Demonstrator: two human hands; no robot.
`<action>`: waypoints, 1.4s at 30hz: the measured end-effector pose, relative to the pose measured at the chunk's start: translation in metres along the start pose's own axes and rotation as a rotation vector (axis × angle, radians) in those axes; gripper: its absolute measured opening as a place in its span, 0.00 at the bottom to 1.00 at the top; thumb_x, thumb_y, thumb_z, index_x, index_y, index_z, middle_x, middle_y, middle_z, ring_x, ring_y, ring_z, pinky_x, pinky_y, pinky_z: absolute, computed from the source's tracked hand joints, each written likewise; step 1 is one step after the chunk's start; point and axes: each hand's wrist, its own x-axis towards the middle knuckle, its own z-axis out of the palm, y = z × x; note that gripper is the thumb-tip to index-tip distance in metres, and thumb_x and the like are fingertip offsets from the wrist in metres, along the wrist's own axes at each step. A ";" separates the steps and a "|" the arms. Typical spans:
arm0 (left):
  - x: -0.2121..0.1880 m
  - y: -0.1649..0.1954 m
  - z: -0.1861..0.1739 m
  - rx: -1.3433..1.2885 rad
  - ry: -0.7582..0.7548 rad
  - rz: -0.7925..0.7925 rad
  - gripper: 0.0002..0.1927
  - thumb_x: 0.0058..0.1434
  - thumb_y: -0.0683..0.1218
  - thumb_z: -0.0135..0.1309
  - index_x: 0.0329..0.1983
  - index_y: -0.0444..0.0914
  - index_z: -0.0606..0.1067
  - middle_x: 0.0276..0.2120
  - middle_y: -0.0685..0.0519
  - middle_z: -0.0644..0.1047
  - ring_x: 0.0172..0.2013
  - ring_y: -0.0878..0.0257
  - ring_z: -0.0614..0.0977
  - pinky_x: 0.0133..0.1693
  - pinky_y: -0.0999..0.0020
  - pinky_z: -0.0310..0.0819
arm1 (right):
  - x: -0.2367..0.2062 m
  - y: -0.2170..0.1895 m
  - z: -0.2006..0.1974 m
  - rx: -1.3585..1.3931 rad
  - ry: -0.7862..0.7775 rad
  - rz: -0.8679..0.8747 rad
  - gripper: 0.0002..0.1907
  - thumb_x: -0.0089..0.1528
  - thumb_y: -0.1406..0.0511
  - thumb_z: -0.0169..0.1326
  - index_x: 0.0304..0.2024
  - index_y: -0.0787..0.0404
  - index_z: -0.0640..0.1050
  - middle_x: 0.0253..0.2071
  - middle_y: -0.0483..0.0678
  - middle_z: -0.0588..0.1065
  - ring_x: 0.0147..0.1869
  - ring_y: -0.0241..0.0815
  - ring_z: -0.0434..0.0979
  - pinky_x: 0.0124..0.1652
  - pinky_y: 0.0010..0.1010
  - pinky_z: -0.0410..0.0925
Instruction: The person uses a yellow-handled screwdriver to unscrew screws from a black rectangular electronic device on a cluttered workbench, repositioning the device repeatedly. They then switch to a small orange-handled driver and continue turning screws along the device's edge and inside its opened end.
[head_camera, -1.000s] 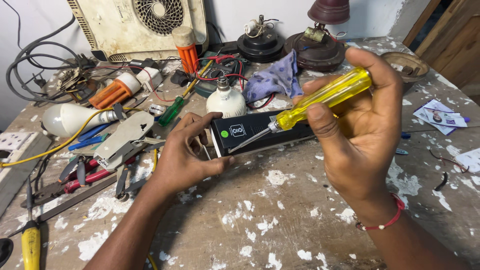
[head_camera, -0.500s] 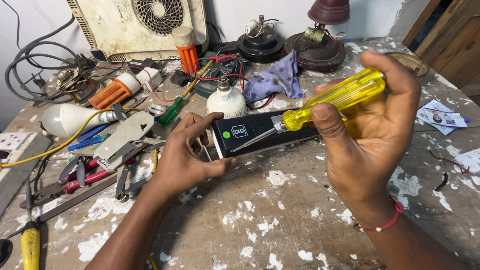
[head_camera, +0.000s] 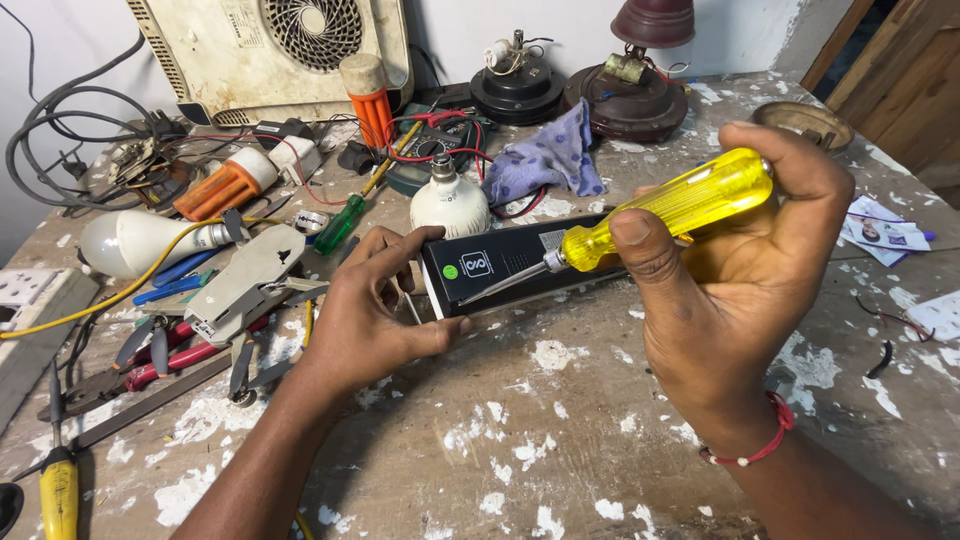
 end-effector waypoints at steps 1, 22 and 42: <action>0.000 0.000 0.000 -0.011 -0.002 0.004 0.46 0.36 0.52 0.75 0.62 0.37 0.76 0.33 0.55 0.69 0.32 0.66 0.71 0.32 0.69 0.68 | 0.000 0.000 0.000 -0.003 0.001 -0.004 0.29 0.73 0.70 0.64 0.66 0.63 0.58 0.55 0.47 0.64 0.50 0.35 0.76 0.55 0.27 0.79; -0.002 0.000 0.000 -0.042 -0.009 -0.019 0.47 0.35 0.53 0.74 0.63 0.37 0.76 0.34 0.55 0.69 0.34 0.65 0.71 0.33 0.68 0.70 | -0.017 0.006 -0.004 0.007 0.020 -0.065 0.33 0.72 0.70 0.66 0.68 0.58 0.58 0.60 0.44 0.62 0.53 0.34 0.73 0.56 0.25 0.76; -0.002 -0.001 0.004 -0.015 -0.020 -0.007 0.44 0.36 0.50 0.74 0.61 0.36 0.76 0.35 0.56 0.70 0.31 0.66 0.70 0.30 0.68 0.68 | 0.006 -0.008 -0.002 -0.004 -0.098 0.006 0.29 0.72 0.70 0.64 0.67 0.64 0.60 0.57 0.48 0.65 0.53 0.38 0.76 0.58 0.28 0.78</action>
